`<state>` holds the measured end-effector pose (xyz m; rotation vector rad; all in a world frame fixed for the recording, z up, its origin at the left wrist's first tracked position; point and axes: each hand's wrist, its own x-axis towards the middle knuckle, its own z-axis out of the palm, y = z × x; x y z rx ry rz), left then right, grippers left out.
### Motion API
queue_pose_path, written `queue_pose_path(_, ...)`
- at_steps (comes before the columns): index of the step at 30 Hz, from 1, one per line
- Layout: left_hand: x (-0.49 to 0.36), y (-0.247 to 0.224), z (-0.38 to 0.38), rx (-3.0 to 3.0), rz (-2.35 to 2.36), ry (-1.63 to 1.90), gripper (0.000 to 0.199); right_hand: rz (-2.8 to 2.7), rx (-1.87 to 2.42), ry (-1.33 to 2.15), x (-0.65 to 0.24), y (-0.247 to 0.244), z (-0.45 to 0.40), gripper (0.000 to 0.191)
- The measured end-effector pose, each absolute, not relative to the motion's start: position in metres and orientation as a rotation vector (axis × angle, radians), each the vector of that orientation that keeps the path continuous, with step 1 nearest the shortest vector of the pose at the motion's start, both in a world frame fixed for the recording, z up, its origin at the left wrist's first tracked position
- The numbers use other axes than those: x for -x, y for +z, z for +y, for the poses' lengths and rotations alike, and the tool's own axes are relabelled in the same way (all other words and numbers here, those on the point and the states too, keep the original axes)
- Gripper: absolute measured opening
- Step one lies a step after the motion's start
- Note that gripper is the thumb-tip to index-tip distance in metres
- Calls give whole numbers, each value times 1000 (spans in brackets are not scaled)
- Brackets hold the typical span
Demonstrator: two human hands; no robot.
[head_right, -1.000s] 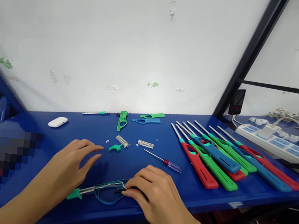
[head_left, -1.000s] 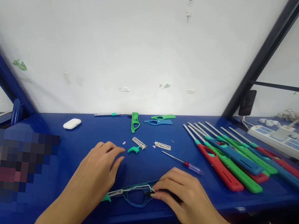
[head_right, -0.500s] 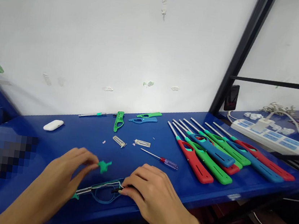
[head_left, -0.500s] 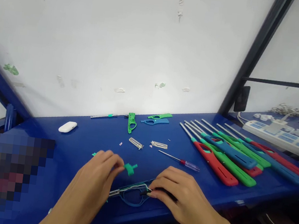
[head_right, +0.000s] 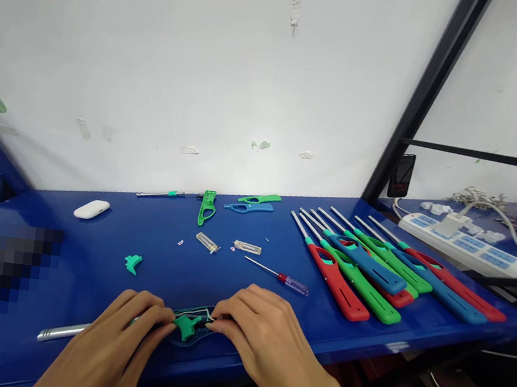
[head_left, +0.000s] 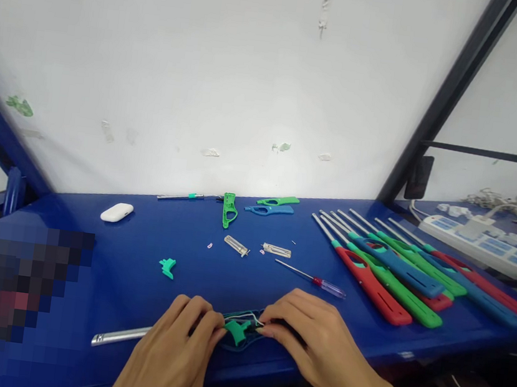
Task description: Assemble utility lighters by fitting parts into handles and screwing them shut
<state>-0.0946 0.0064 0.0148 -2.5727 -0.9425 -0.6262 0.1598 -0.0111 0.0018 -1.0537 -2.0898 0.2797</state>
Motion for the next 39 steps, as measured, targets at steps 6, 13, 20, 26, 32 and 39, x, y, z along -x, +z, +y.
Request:
queue_pose_path(6, 92, 16, 4, 2496, -956, -704, 39, -2088, 1041, 269, -159, 3, -11, 14)
queue_pose_path(13, 83, 12, 4, 2595, -996, -799, 34, -2084, 1017, 259, -159, 3, -10, 13)
queue_pose_path(20, 80, 13, 4, 2606, -987, -785, 33, -2077, 961, 231, -158, 3, -7, 10)
queue_pose_path(26, 81, 9, 4, 2565, -971, -741, 34, -2070, 933, 217, -158, 6, -9, 12)
queue_pose_path(32, 79, 9, 4, 2585, -947, -716, 34, -2061, 895, 234, -159, 7, -8, 13)
queue_pose_path(39, 76, 6, 2, 2558, -905, -783, 32, -2009, 870, 277, -160, 9, -9, 15)
